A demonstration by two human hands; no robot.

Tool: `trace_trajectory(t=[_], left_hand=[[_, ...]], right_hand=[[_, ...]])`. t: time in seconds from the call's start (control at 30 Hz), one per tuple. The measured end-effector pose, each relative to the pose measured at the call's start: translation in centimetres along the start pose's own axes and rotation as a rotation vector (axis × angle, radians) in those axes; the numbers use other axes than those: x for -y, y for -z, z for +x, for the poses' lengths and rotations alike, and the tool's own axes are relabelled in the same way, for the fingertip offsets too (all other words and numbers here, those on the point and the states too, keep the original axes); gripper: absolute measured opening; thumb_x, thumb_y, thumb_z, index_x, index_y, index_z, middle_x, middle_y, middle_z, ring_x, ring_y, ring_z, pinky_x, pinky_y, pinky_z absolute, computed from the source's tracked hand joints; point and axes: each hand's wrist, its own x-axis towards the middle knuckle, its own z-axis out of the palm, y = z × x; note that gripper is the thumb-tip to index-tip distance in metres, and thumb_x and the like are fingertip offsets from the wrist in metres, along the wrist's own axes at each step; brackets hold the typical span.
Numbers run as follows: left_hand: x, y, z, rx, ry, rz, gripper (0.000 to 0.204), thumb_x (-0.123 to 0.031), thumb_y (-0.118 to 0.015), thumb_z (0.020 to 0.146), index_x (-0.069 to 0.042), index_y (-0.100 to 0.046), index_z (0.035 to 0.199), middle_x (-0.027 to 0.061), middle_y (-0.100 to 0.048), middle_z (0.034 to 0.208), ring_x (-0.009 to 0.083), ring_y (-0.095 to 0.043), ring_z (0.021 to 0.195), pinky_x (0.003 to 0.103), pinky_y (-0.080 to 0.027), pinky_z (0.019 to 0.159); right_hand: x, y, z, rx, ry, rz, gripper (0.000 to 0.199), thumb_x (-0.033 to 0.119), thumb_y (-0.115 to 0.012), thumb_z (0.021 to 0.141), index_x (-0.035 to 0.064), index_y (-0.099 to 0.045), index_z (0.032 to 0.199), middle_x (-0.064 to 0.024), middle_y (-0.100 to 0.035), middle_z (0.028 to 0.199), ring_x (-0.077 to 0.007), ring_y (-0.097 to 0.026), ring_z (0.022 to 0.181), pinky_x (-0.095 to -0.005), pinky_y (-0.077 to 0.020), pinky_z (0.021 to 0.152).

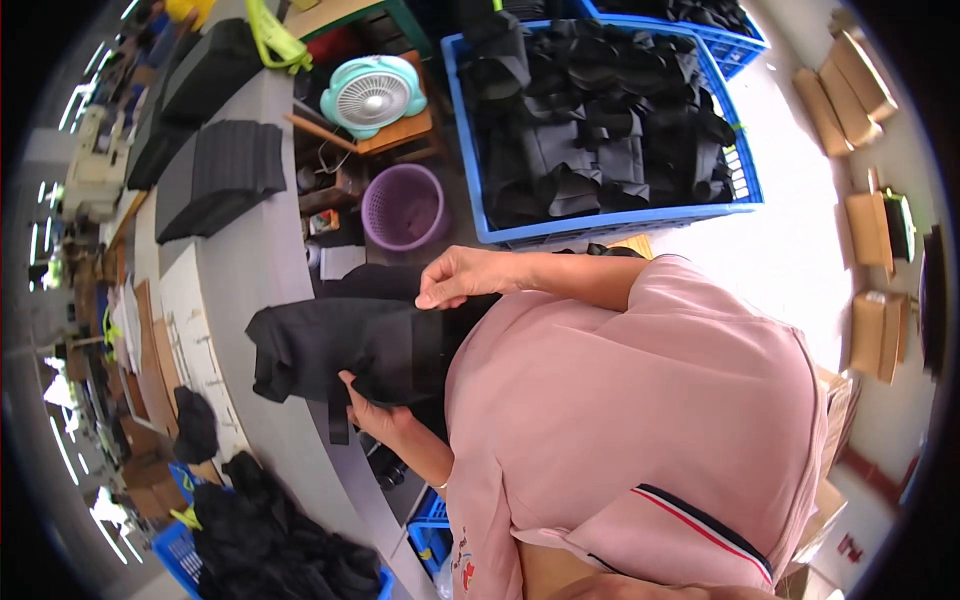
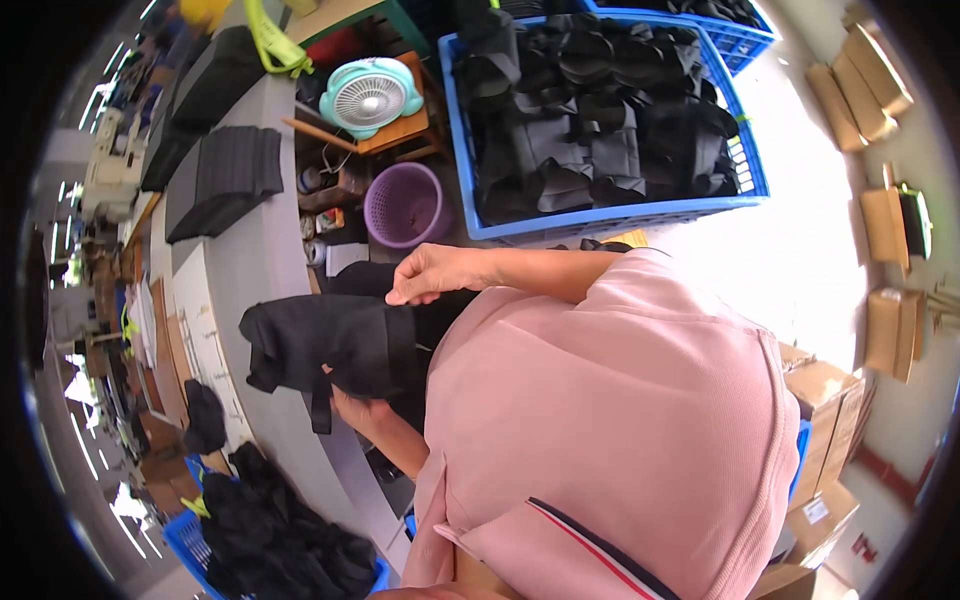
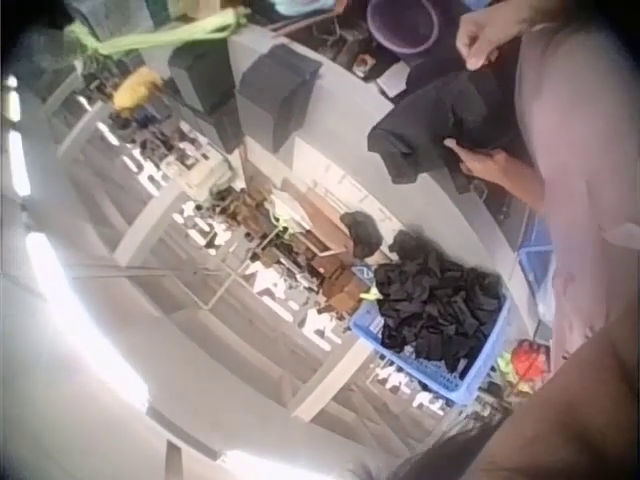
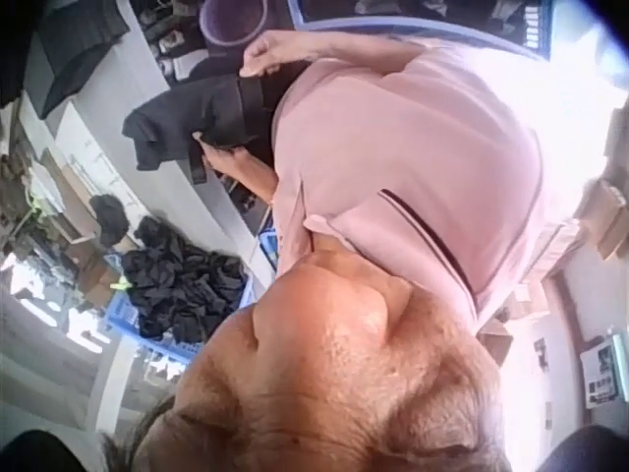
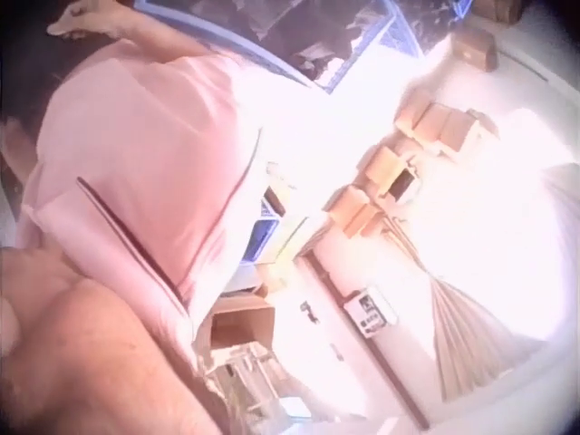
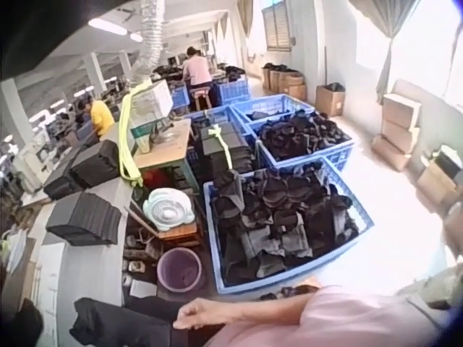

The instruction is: The person is inspecting and sorting black fabric components at an industrial workstation.

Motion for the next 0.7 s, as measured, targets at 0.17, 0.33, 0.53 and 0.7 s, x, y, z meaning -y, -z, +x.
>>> trace_trajectory(t=[0.17, 0.33, 0.53, 0.7], left_hand=[[2.9, -4.7, -0.3, 0.173, 0.071, 0.181, 0.045, -0.020, -0.068, 0.094, 0.014, -0.057, 0.120, 0.0199, -0.064, 0.119, 0.0270, -0.066, 0.104, 0.040, -0.057, 0.090], [3.3, -9.0, -2.4, 0.671, 0.033, 0.296, 0.048, -0.011, -0.059, 0.098, 0.006, -0.043, 0.140, 0.0210, -0.051, 0.139, 0.0312, -0.058, 0.120, 0.042, -0.050, 0.099], [-7.3, -12.5, -5.5, 0.918, -0.659, 0.228, 0.041, -0.026, -0.048, 0.102, 0.001, -0.048, 0.132, 0.0191, -0.054, 0.130, 0.0337, -0.058, 0.114, 0.051, -0.047, 0.099], [-18.0, -13.2, -11.8, 1.262, -1.309, -0.386, 0.042, -0.014, -0.049, 0.100, -0.004, -0.050, 0.140, 0.0120, -0.049, 0.146, 0.0331, -0.043, 0.134, 0.046, -0.032, 0.115]], right_hand=[[-1.8, -1.1, -1.8, -0.258, 0.040, 0.341, 0.054, 0.022, -0.078, 0.086, 0.0049, -0.057, 0.133, -0.0086, -0.063, 0.125, -0.0199, -0.057, 0.117, -0.0351, -0.0444, 0.103], [-4.2, 6.5, -4.6, -0.861, 0.321, 0.646, 0.027, -0.003, -0.071, 0.082, -0.0013, -0.069, 0.109, -0.0109, -0.071, 0.103, -0.0249, -0.069, 0.092, -0.0390, -0.0561, 0.088], [-14.4, 20.8, -19.8, -1.337, 0.452, 0.713, 0.037, 0.008, -0.075, 0.084, -0.0014, -0.064, 0.119, -0.0116, -0.068, 0.115, -0.0272, -0.068, 0.100, -0.0426, -0.0548, 0.090], [-22.1, 26.7, -28.2, -2.066, -0.122, 0.106, 0.056, 0.024, -0.088, 0.066, -0.0013, -0.068, 0.112, -0.0154, -0.070, 0.109, -0.0270, -0.067, 0.090, -0.0370, -0.0570, 0.077]])
